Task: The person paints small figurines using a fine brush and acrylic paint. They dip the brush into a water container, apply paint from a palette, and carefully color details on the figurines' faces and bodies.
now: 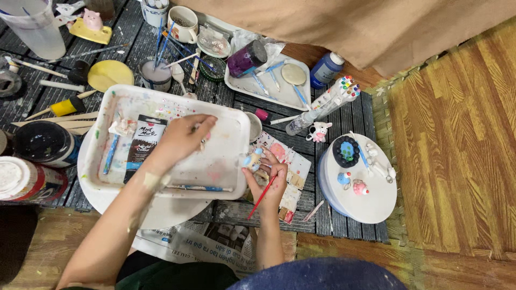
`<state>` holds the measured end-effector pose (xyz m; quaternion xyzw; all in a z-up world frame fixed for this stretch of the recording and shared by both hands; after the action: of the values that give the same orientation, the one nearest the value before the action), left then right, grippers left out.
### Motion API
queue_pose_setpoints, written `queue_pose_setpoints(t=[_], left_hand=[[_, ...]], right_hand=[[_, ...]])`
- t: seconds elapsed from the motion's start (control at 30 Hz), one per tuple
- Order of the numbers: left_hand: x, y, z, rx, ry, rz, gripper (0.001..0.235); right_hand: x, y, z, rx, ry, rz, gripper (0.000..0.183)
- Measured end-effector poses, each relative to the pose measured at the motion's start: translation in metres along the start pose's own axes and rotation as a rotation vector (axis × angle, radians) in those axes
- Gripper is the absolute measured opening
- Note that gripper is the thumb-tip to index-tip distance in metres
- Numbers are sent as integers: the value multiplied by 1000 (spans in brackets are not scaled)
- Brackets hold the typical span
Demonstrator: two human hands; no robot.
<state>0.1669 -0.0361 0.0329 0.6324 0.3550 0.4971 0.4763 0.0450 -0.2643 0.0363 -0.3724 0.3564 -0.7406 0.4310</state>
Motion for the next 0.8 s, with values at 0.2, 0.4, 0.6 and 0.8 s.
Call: queue_pose_setpoints(t=[0.2,0.4,0.6,0.8], left_hand=[[10,1,10,-101,98,182,39],[18,39,-17,-272,248,714,40],[-28,84,-75,-652,61,426,68],[-61,112,-119,-800,133,410,76]], right_hand=[[-1,24,-4,-80,-22,78,58],[6,67,-24,-216,-104,491,46],[0,76,-37,-540,-220,863,43],[1,66,-49,-632,-259,955,80]])
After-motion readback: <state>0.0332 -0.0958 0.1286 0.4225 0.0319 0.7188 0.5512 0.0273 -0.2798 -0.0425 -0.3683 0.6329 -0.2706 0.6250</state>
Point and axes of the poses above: each hand's wrist, its own z-axis towards the middle knuckle, its own x-axis out of the back of the hand, y = z × x, the point moved 9 cm from there along z, towards the middle knuckle, and after that the axes turned 2 degrees about -y, right-handed, at the moved point
